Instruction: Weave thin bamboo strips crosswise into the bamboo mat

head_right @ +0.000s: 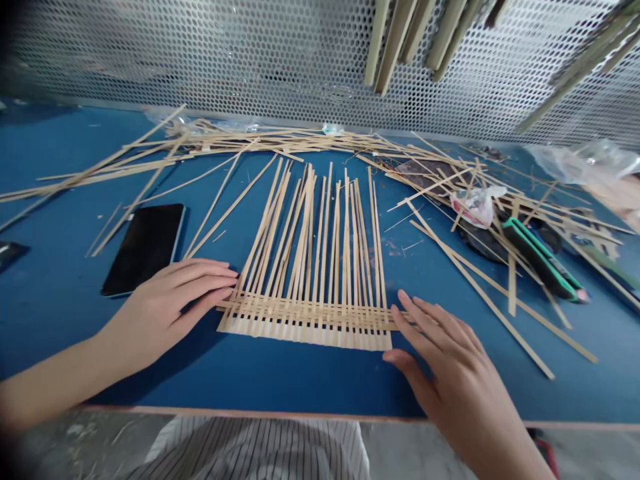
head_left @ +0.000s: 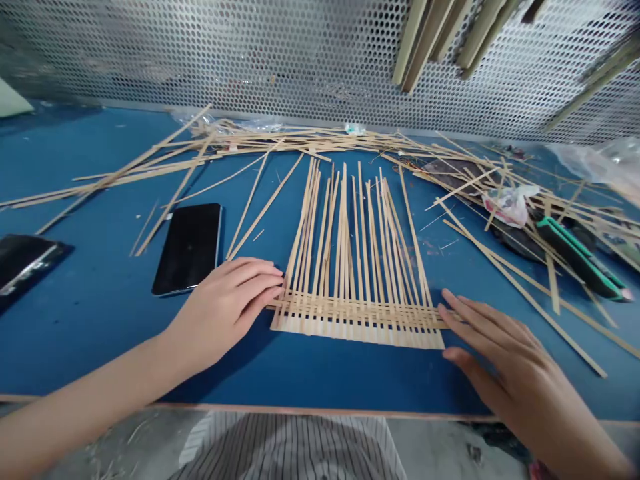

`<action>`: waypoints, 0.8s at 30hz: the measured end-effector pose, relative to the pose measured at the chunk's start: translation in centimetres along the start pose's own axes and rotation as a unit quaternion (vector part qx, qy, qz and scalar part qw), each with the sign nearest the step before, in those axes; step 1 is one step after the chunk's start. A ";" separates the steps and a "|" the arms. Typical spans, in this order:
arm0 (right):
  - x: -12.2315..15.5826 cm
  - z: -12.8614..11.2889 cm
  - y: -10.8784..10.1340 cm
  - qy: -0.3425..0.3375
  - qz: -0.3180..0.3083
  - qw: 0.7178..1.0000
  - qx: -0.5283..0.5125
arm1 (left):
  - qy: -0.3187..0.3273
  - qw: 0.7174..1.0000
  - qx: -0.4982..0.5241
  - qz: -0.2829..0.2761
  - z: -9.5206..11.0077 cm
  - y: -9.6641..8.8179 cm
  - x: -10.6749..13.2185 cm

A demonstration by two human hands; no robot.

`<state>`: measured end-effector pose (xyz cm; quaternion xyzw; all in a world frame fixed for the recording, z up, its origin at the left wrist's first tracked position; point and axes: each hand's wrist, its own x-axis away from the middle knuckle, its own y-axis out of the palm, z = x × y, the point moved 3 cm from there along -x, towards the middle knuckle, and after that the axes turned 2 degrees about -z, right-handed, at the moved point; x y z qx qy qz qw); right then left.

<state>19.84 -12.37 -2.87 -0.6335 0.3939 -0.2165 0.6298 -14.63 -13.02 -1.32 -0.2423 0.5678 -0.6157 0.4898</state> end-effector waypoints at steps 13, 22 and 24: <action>-10.4 -9.9 -1.1 -0.083 -0.013 0.990 -0.109 | 0.050 0.997 -0.017 0.051 -0.3 -0.1 0.5; -13.2 -12.6 2.3 -0.130 -0.078 0.968 -0.200 | 0.037 0.998 0.025 0.047 -0.5 -0.2 0.6; -13.2 -12.6 2.4 -0.122 -0.081 0.968 -0.202 | 0.043 0.997 0.027 0.053 -0.5 -0.2 0.6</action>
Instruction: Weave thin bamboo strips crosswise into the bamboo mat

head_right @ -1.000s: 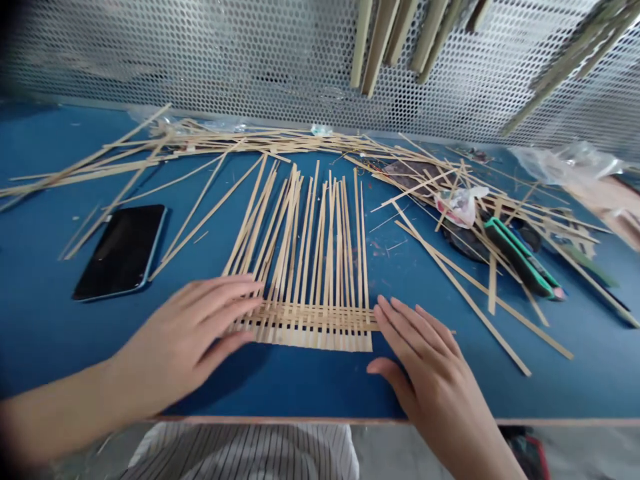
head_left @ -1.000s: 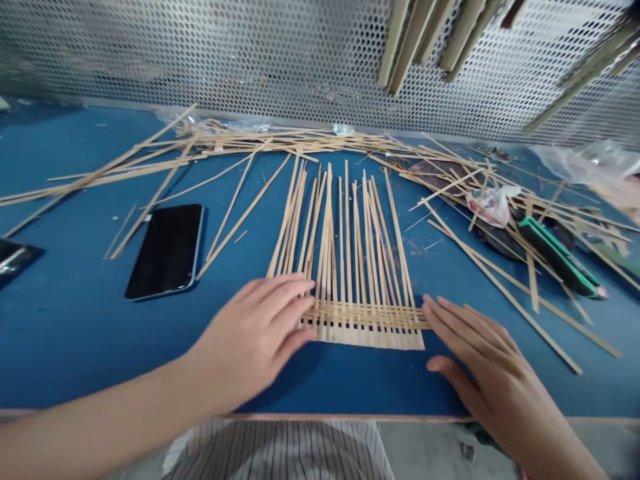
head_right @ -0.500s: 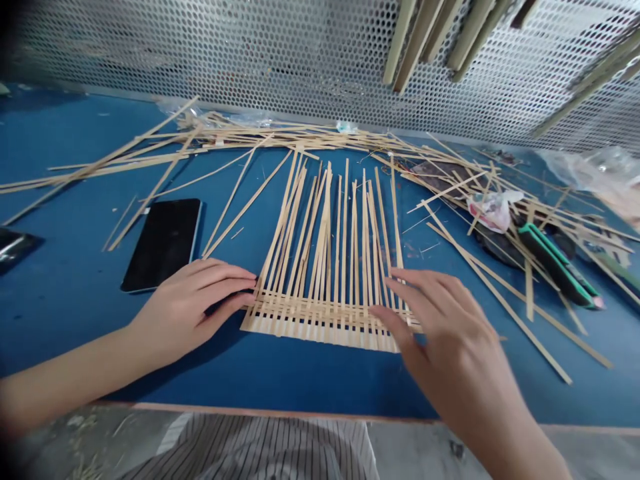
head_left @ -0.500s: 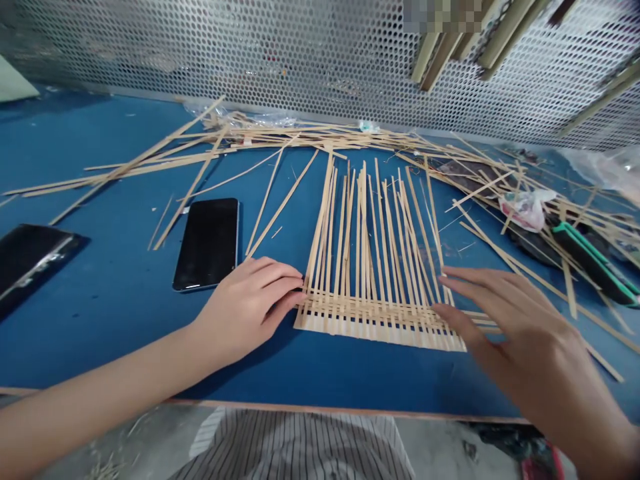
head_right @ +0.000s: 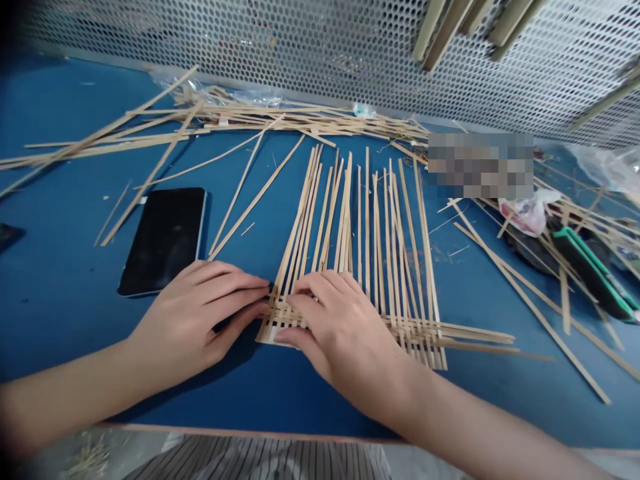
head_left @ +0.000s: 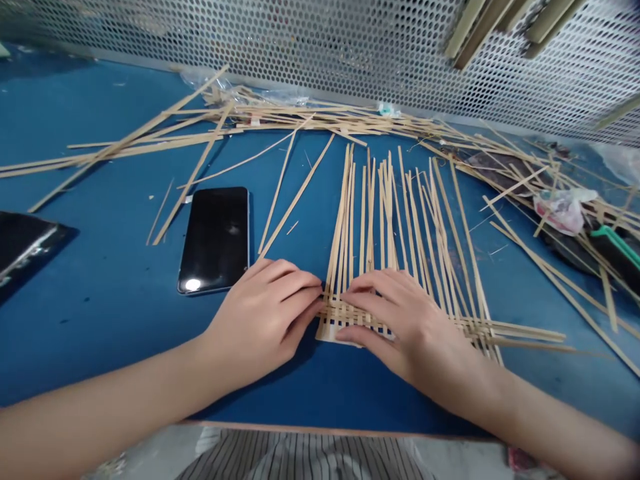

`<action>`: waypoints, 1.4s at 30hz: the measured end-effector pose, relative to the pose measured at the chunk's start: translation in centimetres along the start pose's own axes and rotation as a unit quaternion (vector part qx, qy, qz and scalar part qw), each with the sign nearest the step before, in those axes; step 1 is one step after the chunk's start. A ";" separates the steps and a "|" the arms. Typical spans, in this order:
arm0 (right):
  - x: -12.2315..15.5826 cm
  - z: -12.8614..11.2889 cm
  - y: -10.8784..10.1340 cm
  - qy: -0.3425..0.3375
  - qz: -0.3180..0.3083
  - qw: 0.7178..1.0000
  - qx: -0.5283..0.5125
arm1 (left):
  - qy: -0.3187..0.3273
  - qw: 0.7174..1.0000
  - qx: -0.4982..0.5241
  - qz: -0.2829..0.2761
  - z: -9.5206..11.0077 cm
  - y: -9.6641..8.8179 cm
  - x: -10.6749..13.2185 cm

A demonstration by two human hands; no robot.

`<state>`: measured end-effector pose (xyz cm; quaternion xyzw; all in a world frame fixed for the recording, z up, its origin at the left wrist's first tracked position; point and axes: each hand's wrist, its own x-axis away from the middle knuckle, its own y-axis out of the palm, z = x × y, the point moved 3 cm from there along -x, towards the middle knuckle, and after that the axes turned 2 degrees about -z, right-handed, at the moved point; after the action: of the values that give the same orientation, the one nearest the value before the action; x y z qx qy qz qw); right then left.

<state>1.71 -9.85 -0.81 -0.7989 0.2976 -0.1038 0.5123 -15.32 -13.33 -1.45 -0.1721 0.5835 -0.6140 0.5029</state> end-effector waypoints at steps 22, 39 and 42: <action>0.5 0.1 0.6 0.024 0.048 0.998 -0.018 | -0.011 1.000 0.021 -0.017 -0.4 0.2 0.3; 0.1 0.3 0.5 0.026 0.033 0.998 -0.041 | -0.012 1.000 0.022 -0.009 -0.3 0.3 0.1; -0.1 0.8 -0.2 0.056 0.027 0.993 -0.096 | -0.028 0.999 0.029 -0.014 -0.2 0.1 0.2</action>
<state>2.07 -9.13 -1.00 -0.8291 0.3556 -0.1058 0.4183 -15.55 -13.32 -1.64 -0.1831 0.5487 -0.6324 0.5152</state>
